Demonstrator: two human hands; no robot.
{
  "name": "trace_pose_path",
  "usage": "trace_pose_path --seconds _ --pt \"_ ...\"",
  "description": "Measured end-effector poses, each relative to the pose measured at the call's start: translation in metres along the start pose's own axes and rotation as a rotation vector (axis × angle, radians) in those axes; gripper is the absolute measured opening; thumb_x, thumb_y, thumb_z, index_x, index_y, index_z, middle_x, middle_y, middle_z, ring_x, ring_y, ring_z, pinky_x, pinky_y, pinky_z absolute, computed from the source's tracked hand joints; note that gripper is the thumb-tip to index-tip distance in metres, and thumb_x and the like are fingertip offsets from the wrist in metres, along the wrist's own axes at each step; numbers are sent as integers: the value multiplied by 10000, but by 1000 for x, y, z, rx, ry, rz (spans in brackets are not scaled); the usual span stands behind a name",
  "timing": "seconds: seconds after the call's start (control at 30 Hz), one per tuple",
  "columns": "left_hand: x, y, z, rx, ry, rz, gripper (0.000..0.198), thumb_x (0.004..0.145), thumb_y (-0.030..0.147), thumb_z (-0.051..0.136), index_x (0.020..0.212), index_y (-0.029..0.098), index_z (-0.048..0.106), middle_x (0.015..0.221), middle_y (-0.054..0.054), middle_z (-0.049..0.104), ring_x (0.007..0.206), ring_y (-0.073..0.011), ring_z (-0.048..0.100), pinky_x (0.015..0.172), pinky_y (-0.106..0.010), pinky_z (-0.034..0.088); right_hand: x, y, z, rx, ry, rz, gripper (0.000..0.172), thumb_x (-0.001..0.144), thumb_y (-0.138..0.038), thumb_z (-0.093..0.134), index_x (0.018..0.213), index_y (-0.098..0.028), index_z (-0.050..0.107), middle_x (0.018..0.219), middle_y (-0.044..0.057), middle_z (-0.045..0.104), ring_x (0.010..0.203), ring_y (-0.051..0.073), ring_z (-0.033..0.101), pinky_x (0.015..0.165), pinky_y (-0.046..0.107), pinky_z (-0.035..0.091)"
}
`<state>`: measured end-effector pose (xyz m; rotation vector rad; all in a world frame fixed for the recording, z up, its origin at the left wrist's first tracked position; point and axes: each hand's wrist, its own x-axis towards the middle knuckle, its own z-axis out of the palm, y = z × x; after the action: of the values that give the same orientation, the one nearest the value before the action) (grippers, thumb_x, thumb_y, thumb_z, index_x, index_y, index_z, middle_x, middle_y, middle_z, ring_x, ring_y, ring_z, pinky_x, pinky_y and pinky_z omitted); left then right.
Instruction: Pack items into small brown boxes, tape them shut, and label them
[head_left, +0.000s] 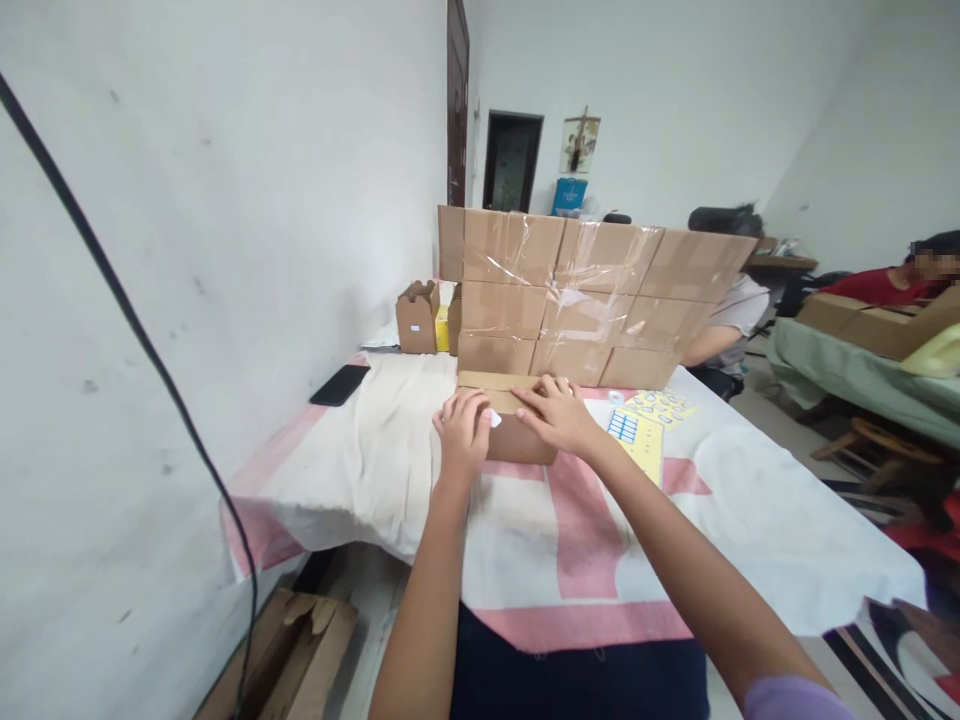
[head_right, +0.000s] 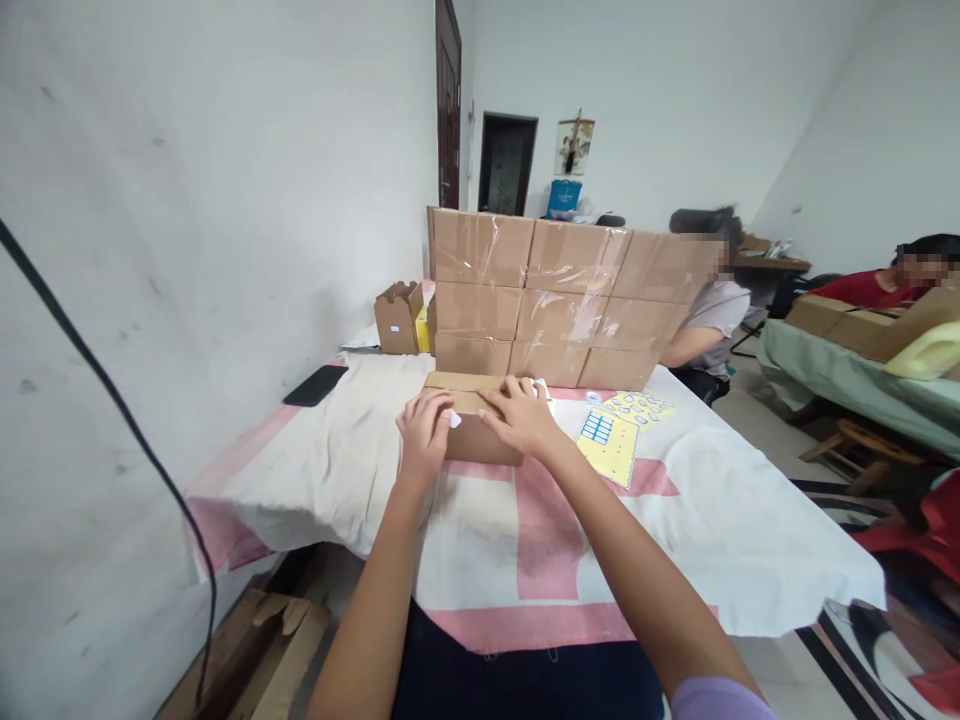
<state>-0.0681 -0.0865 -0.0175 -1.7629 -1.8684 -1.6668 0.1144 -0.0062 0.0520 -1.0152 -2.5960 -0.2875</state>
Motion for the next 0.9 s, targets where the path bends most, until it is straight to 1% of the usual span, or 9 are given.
trace_pose_path --seconds 0.1,0.17,0.23,0.33,0.47,0.6,0.67,0.77,0.9 --pt "-1 -5 2 -16 15 -6 231 1009 306 434 1107 276 642 1277 -29 704 1289 -251 506 1053 -447 315 13 -10 -2 -48 -46 12 571 1016 -635 381 1491 -364 544 1210 142 585 1119 337 503 1000 526 346" --pt "-1 -7 3 -23 22 -2 230 1008 316 437 1114 273 637 1276 -36 702 1293 -257 502 1057 -450 314 21 -16 -1 -9 -64 10 592 1014 -652 363 1522 -379 497 1324 140 566 1179 348 498 1024 534 342" --pt "-1 -10 4 -28 26 8 235 1010 322 435 1124 270 634 1283 -38 699 1297 -257 501 1059 -446 314 26 -18 2 59 -70 -4 607 1015 -657 351 1546 -382 455 1475 109 516 1273 346 480 1072 529 327" --pt "-2 -12 3 -34 22 33 236 1014 319 432 1126 274 635 1277 -28 703 1286 -242 516 1056 -429 318 27 -17 8 130 -87 -23 619 1018 -665 328 1528 -352 488 1585 67 457 1403 328 425 1138 507 301" --pt "-1 -14 3 -34 26 47 237 1014 317 438 1133 278 638 1264 -20 709 1284 -230 525 1064 -417 312 29 -12 14 165 -146 7 646 1004 -694 335 1505 -336 529 1635 65 399 1505 353 321 1191 531 249" --pt "-1 -15 2 -34 29 38 240 1014 317 436 1126 271 643 1258 -30 710 1280 -230 532 1066 -418 312 34 -10 14 206 -217 11 657 994 -708 338 1501 -339 533 1646 68 379 1524 368 287 1208 563 222" --pt "-1 -15 1 -35 25 34 245 1016 316 429 1127 269 642 1260 -32 709 1282 -229 533 1062 -417 316 34 -11 13 208 -209 11 662 993 -711 337 1513 -343 515 1638 70 392 1516 366 298 1203 566 234" --pt "-1 -13 1 -34 21 33 241 1013 313 430 1122 270 642 1251 -27 712 1287 -228 528 1066 -417 317 29 -13 11 206 -145 -4 652 999 -706 337 1552 -378 444 1632 56 399 1502 355 318 1194 567 248" --pt "-2 -11 1 -22 27 20 243 1014 329 428 1108 267 644 1238 -37 712 1280 -239 522 1071 -422 318 23 -14 11 211 -137 -51 556 1025 -656 343 1472 -400 553 1609 44 432 1502 353 317 1188 581 247"
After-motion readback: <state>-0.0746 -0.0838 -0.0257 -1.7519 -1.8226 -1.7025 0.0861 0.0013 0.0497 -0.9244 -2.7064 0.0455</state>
